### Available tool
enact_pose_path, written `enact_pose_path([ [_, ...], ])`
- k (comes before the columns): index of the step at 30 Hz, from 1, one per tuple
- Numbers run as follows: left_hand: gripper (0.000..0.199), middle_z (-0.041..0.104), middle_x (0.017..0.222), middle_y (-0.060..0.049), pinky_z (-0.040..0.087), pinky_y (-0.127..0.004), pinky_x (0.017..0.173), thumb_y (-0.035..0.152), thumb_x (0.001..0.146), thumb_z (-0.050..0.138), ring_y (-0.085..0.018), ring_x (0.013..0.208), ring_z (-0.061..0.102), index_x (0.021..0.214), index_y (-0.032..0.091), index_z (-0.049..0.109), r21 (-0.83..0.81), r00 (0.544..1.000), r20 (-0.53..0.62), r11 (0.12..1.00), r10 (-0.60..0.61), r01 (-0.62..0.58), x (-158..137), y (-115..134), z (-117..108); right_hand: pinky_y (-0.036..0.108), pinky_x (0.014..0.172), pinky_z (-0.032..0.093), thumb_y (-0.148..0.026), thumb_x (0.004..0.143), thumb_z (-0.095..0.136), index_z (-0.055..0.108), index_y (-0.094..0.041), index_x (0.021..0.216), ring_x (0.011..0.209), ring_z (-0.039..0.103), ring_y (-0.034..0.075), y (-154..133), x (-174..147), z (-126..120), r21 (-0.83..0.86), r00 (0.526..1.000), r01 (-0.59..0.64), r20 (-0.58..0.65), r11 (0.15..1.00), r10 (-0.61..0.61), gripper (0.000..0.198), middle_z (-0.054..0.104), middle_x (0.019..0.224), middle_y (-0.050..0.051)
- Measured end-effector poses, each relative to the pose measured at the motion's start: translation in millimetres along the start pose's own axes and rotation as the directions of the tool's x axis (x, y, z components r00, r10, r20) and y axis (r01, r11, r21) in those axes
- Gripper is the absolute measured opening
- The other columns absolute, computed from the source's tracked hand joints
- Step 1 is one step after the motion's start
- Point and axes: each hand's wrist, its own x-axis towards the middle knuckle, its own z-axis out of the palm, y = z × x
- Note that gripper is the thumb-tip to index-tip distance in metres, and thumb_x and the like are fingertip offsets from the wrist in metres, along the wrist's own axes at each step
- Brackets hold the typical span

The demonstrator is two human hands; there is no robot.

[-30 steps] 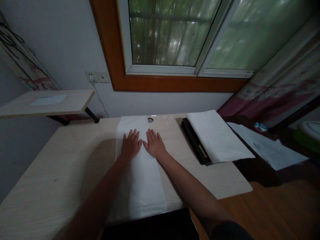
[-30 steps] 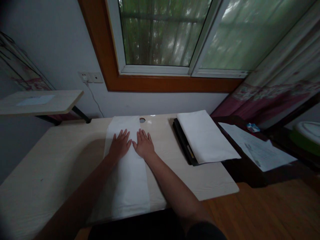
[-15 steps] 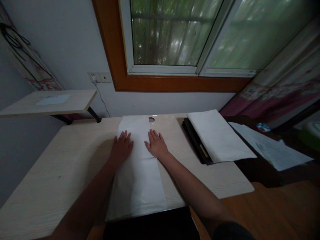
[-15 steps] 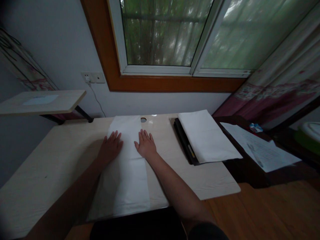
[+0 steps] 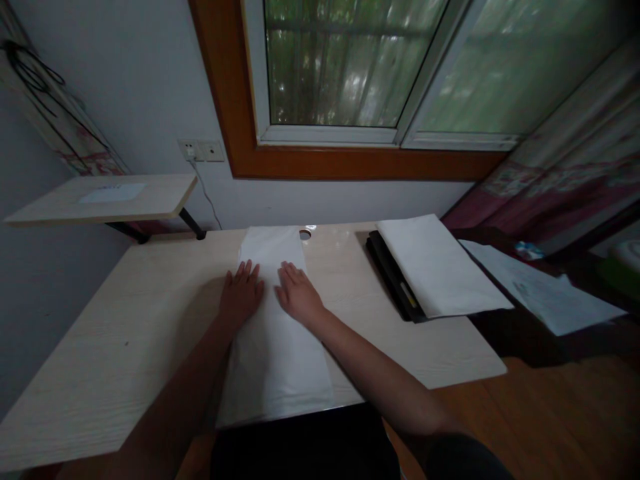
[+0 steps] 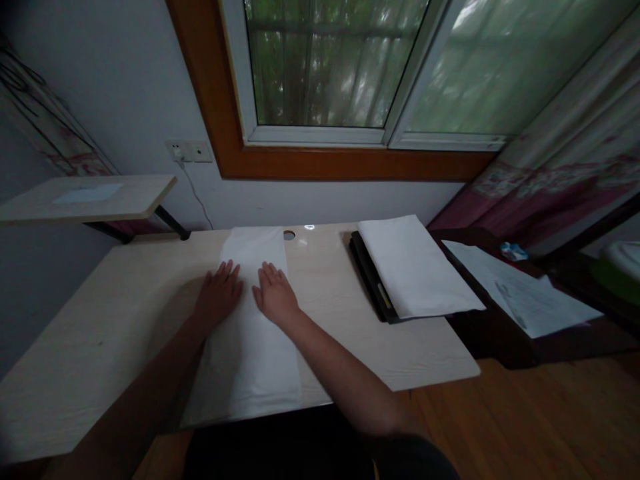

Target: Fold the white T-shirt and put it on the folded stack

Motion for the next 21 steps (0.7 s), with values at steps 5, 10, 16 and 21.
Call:
enact_pose_path([
  [5, 0.057, 0.030, 0.167, -0.013, 0.016, -0.057, 0.125, 0.040, 0.105, 0.028, -0.027, 0.156, 0.024, 0.155, 0.018, 0.041, -0.003, 1.000, -0.012, 1.000, 0.001, -0.001, -4, 0, -3, 0.047, 0.127, 0.020, -0.043, 0.105, 0.047, 0.043, -0.007, 0.154, 0.154, 0.026, 0.028, -15, -15, 10, -0.065, 0.998, 0.064, 0.018, 0.996, -0.063, 0.061, 0.031, 0.163, 0.019],
  [10, 0.057, 0.029, 0.167, -0.012, 0.015, -0.059, 0.125, 0.041, 0.105, 0.027, -0.027, 0.157, 0.023, 0.157, 0.020, 0.039, 0.004, 1.000, 0.004, 1.000, -0.014, 0.014, -4, -1, -2, 0.048, 0.127, 0.019, -0.046, 0.106, 0.045, 0.040, -0.008, 0.156, 0.155, 0.023, 0.027, 3, -32, 1, -0.123, 1.000, 0.024, 0.013, 0.992, -0.022, 0.064, 0.027, 0.165, 0.017],
  [16, 0.057, 0.028, 0.168, -0.012, 0.013, -0.061, 0.125, 0.039, 0.105, 0.027, -0.029, 0.157, 0.022, 0.158, 0.020, 0.038, 0.009, 1.000, 0.002, 1.000, -0.030, 0.030, -11, 3, -4, 0.048, 0.127, 0.019, -0.047, 0.106, 0.043, 0.039, -0.007, 0.157, 0.155, 0.022, 0.028, 12, -47, -10, -0.139, 0.999, 0.034, 0.032, 0.990, -0.030, 0.064, 0.024, 0.165, 0.017],
  [21, 0.055, 0.026, 0.168, -0.010, 0.012, -0.058, 0.127, 0.031, 0.105, 0.029, -0.028, 0.157, 0.022, 0.158, 0.020, 0.038, 0.017, 0.992, -0.032, 0.993, 0.121, -0.120, -39, 25, -14, 0.048, 0.127, 0.020, -0.046, 0.106, 0.045, 0.040, -0.007, 0.156, 0.155, 0.024, 0.028, 12, -47, -9, -0.139, 0.999, 0.025, 0.022, 0.990, -0.023, 0.063, 0.025, 0.165, 0.017],
])
